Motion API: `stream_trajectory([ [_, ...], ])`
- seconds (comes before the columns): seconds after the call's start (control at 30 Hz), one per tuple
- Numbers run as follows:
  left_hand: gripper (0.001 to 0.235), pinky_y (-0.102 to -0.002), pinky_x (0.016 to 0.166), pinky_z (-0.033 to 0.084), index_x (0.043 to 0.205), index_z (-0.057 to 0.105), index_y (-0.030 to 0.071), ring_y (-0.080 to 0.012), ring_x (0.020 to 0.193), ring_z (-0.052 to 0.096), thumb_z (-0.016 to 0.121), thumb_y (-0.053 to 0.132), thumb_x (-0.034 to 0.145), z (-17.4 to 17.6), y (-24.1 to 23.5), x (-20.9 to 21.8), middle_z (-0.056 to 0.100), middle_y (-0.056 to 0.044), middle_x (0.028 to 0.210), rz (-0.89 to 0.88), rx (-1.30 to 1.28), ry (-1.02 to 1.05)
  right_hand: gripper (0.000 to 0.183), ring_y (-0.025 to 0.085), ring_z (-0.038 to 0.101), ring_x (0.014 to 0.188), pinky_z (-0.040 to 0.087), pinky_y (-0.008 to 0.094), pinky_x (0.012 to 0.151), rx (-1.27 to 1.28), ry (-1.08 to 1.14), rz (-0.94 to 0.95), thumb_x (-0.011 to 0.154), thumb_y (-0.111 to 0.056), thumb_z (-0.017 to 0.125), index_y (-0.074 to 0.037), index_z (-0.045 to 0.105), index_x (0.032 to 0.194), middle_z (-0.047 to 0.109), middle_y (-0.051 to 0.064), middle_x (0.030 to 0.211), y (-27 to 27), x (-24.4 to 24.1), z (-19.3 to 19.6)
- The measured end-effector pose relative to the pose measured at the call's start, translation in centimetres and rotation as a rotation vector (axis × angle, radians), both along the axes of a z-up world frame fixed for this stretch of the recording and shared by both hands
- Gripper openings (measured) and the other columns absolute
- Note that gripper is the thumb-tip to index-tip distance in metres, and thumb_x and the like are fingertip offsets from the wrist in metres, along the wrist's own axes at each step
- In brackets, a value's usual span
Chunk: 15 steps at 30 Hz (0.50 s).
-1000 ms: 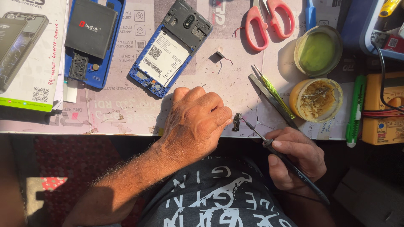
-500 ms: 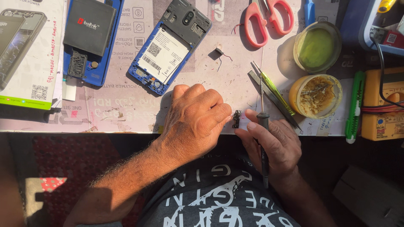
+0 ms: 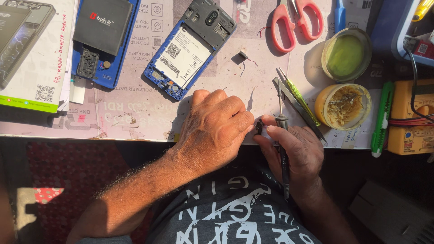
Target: The person solders a small electronic component using a soldering iron and tweezers. They repeatedly heat the component and apply solder while holding it steady with tweezers.
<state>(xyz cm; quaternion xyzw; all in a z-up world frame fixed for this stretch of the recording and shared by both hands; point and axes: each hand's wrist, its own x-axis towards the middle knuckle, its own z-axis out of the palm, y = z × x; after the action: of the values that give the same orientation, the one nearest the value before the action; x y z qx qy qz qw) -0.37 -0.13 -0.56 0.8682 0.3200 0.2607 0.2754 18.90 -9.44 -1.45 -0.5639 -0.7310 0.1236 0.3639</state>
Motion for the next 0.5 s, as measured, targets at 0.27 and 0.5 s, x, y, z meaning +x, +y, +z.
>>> stream_trajectory([
  [0.27, 0.01, -0.045, 0.085, 0.038, 0.094, 0.069, 0.012, -0.0213, 0.088, 0.055, 0.078, 0.014, 0.089, 0.11, -0.01, 0.04, 0.059, 0.0, 0.09, -0.002, -0.007, -0.003, 0.046, 0.021, 0.075, 0.084, 0.05, 0.033, 0.067, 0.014, 0.008, 0.011, 0.088, -0.008, 0.086, -0.007, 0.055, 0.121, 0.075, 0.013, 0.115, 0.05, 0.06, -0.13],
  [0.5, 0.011, -0.045, 0.086, 0.038, 0.095, 0.07, 0.011, -0.0217, 0.089, 0.055, 0.078, 0.014, 0.088, 0.27, 0.06, 0.16, 0.059, 0.0, 0.091, 0.0, 0.003, 0.002, 0.046, 0.02, 0.074, 0.081, 0.049, 0.033, 0.065, 0.001, 0.01, 0.013, 0.088, -0.009, 0.087, -0.007, 0.054, 0.12, 0.075, 0.013, 0.114, 0.11, 0.1, 0.0],
])
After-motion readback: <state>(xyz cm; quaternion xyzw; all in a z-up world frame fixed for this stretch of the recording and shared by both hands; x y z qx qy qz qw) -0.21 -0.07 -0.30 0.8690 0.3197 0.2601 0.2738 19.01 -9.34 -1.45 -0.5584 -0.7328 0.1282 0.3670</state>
